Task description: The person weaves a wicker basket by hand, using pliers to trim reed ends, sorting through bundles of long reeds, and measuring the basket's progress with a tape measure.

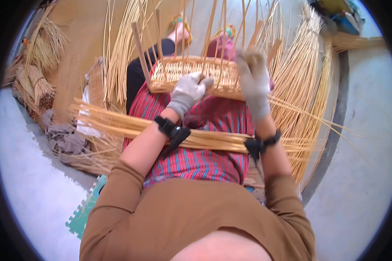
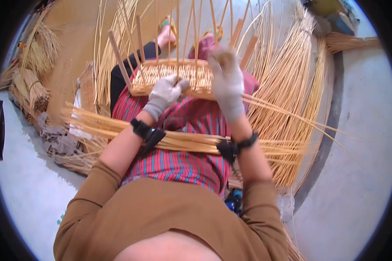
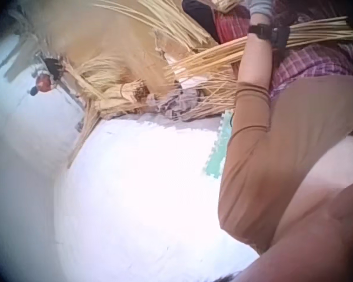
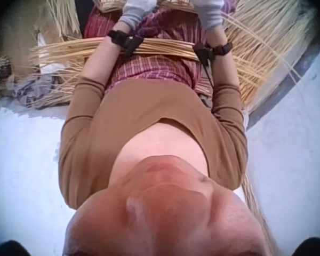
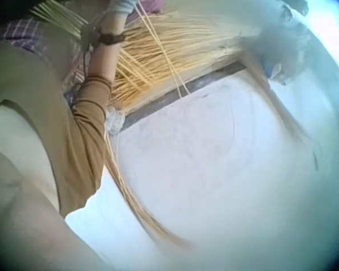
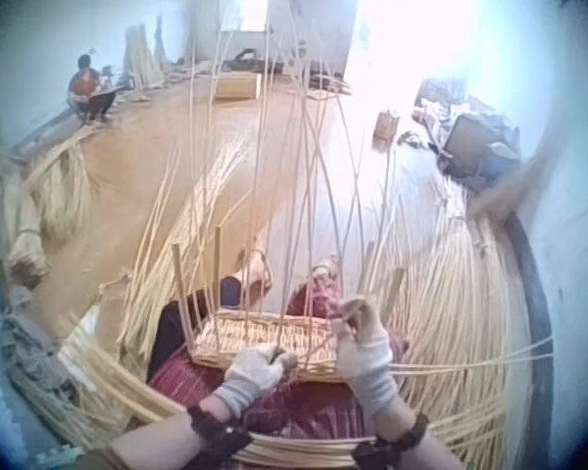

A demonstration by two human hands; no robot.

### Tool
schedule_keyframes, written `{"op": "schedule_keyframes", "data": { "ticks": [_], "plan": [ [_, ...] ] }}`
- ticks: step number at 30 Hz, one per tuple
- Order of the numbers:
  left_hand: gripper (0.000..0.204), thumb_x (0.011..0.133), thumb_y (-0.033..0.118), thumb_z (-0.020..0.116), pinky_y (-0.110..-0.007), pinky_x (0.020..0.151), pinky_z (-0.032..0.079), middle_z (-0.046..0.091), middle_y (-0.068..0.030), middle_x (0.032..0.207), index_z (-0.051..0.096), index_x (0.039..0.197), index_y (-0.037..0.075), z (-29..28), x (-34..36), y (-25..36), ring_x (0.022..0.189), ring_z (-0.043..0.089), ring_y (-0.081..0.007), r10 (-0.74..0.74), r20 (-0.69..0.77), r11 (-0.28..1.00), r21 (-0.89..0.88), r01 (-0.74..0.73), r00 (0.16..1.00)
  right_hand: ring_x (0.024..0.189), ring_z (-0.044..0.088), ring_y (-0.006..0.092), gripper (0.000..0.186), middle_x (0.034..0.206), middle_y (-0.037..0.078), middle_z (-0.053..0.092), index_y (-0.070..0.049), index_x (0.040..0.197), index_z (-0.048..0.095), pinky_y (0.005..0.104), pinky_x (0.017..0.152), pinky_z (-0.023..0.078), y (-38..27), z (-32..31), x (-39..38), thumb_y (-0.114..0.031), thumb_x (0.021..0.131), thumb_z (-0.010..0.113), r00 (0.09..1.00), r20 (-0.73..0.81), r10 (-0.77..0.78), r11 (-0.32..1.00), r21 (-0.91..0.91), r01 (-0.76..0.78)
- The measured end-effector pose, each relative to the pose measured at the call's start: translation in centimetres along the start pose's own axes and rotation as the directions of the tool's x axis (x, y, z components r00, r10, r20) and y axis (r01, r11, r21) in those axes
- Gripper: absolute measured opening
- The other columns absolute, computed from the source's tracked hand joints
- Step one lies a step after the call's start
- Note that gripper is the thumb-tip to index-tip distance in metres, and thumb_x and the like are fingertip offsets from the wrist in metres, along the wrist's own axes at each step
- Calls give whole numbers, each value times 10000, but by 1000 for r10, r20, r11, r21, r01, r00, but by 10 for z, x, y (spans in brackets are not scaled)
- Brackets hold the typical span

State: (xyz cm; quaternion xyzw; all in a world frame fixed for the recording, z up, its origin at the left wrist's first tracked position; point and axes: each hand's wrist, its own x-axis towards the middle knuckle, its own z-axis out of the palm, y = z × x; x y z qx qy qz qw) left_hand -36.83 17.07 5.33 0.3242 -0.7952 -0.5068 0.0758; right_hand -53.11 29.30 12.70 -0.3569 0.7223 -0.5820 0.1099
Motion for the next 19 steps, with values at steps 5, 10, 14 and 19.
{"op": "schedule_keyframes", "data": {
  "ticks": [5, 10, 14, 19],
  "plan": [
    [340, 995, 355, 702, -295, 567, 574, 726, -85, 781, 728, 995, 15, -10, -3, 50, 623, 679, -139, -367, 123, 842, -378, 385, 922, 1127, 692, 260, 510, 1360, 153, 612, -105, 1418, 531, 343, 951, 534, -47, 36, 64, -64, 922, 645, 994, 104, -40, 960, -271, 67],
    [326, 915, 310, 786, -323, 577, 546, 732, -103, 748, 709, 1008, 8, -12, 0, 35, 592, 689, -150, -190, 98, 944, -254, 210, 977, 822, 720, 209, 191, 1093, 118, 696, -63, 1257, 494, 319, 813, 568, 62, -31, -65, -145, 1092, 446, 970, -235, -61, 881, 444, 163],
    [479, 821, 414, 845, -344, 700, 559, 753, -134, 856, 702, 1097, 50, -13, 6, 34, 733, 718, -219, -109, 50, 992, -54, 112, 993, 686, 698, 188, 255, 693, 69, 677, -69, 1075, 486, 315, 738, 555, 25, -33, -68, -293, 1138, 382, 914, -344, 217, 975, 124, -185],
    [700, 754, 548, 868, -374, 837, 560, 768, -134, 918, 658, 1262, 115, -11, 28, 63, 869, 733, -247, -170, -71, 979, 102, 176, 983, 753, 672, 213, 227, 843, 108, 611, -55, 1158, 546, 336, 750, 563, -15, 2, -100, -270, 1084, 545, 991, -135, -11, 919, 390, 63]
  ]
}}
